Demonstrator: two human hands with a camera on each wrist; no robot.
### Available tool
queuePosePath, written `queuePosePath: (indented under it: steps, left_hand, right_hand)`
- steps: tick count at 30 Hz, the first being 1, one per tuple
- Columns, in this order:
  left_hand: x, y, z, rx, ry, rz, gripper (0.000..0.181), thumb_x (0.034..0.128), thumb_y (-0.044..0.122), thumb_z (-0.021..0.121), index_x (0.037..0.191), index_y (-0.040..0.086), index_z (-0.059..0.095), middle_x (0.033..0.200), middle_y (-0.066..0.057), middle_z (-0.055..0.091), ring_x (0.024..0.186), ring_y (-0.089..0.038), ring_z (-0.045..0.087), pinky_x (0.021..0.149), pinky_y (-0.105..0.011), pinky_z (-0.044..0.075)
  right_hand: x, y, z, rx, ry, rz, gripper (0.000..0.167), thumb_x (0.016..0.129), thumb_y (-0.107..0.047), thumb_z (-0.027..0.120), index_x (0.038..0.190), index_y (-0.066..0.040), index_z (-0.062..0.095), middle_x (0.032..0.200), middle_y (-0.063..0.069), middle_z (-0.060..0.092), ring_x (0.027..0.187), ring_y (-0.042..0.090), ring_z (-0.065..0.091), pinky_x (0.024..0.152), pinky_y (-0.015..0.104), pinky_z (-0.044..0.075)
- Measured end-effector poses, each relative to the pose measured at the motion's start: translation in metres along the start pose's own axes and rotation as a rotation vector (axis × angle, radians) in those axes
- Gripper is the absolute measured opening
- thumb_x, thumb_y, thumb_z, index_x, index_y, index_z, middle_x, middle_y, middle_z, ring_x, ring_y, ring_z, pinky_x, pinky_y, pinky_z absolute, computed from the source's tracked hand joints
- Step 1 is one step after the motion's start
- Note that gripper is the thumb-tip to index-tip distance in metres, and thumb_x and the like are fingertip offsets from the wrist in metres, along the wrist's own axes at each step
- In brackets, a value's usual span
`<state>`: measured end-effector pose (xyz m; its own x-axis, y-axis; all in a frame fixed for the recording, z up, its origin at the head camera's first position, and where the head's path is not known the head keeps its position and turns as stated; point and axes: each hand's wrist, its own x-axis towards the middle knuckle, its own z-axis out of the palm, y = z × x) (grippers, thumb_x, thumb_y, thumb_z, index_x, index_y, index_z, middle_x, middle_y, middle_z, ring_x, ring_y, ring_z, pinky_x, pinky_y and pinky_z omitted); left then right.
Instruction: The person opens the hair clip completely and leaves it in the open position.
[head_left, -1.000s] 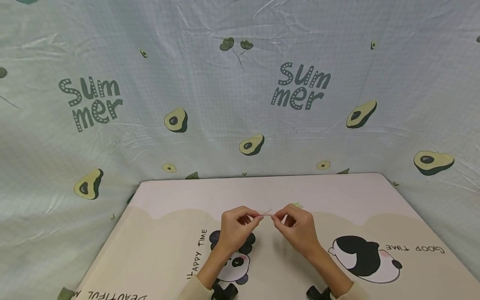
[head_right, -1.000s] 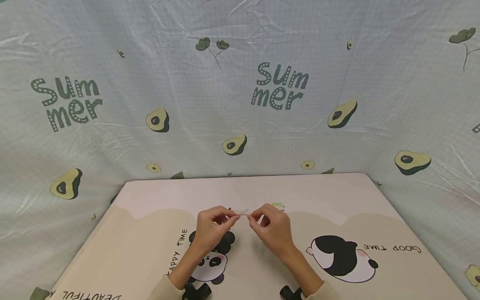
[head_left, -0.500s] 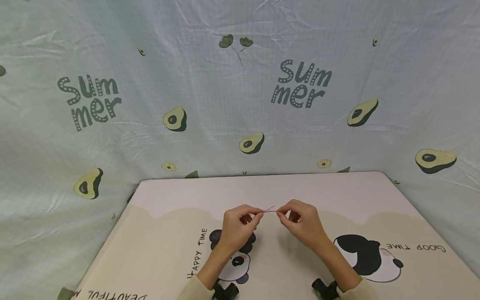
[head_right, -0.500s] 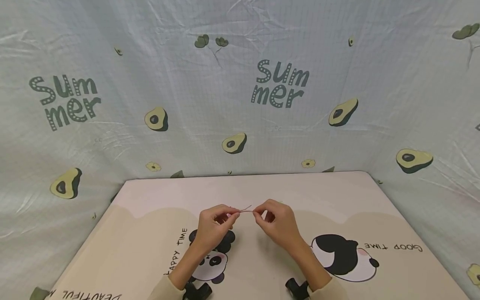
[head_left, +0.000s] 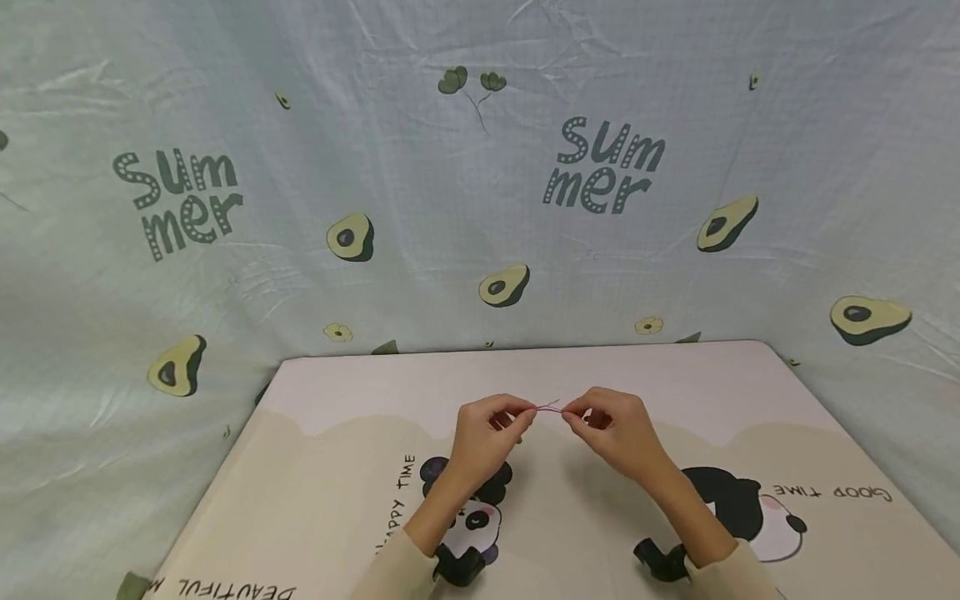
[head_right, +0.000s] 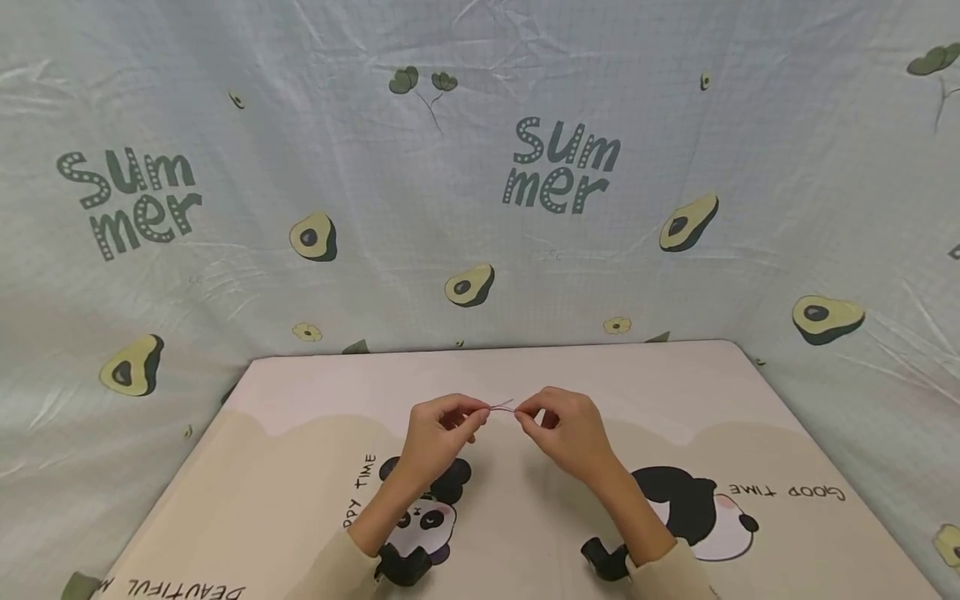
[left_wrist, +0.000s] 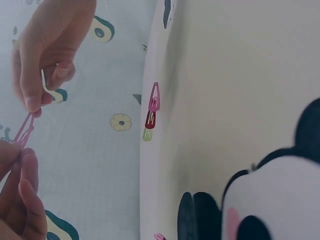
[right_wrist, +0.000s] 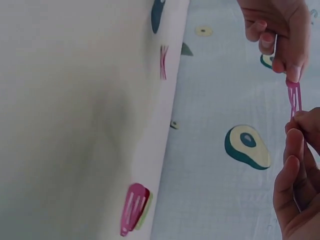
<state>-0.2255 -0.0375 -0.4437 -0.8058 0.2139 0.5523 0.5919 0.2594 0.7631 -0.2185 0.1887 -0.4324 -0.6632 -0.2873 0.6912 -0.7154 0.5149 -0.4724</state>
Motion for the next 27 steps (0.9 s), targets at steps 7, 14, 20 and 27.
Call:
queuePosePath:
  steps: [7, 14, 20, 27]
  left_hand:
    - [0.024, -0.003, 0.006, -0.010, -0.063, -0.097, 0.009, 0.0955, 0.015, 0.074, 0.099, 0.009, 0.080, 0.082, -0.005, 0.077, 0.059, -0.014, 0.065, 0.056, -0.020, 0.052]
    - [0.042, -0.014, 0.019, 0.099, -0.121, -0.189, 0.010, 0.0962, 0.019, 0.073, 0.098, 0.014, 0.081, 0.080, -0.004, 0.075, 0.056, -0.004, 0.061, 0.055, -0.021, 0.049]
    - [0.049, -0.024, 0.028, 0.234, -0.143, -0.243, 0.008, 0.0937, 0.020, 0.074, 0.095, 0.016, 0.081, 0.076, -0.001, 0.074, 0.054, -0.003, 0.059, 0.053, -0.023, 0.043]
    - [0.049, -0.041, 0.039, 0.395, -0.173, -0.330, 0.010, 0.0921, 0.024, 0.075, 0.096, 0.018, 0.082, 0.072, 0.002, 0.072, 0.054, -0.005, 0.051, 0.051, -0.024, 0.038]
  right_hand:
    - [0.015, 0.008, -0.012, -0.089, -0.079, 0.088, 0.004, 0.088, -0.010, 0.081, 0.088, -0.006, 0.078, 0.077, -0.003, 0.072, 0.054, -0.004, 0.048, 0.051, 0.020, 0.043]
    - [0.020, 0.023, -0.011, -0.194, -0.151, 0.235, 0.005, 0.090, -0.013, 0.078, 0.086, -0.009, 0.079, 0.078, -0.002, 0.074, 0.059, 0.002, 0.053, 0.057, 0.022, 0.044]
    - [0.023, 0.034, -0.004, -0.229, -0.244, 0.377, 0.005, 0.091, -0.015, 0.075, 0.087, -0.012, 0.079, 0.075, -0.004, 0.072, 0.061, 0.005, 0.057, 0.058, 0.025, 0.044]
    - [0.027, 0.045, 0.008, -0.270, -0.321, 0.464, 0.007, 0.089, -0.017, 0.073, 0.086, -0.012, 0.077, 0.068, -0.003, 0.064, 0.058, 0.010, 0.055, 0.054, 0.029, 0.040]
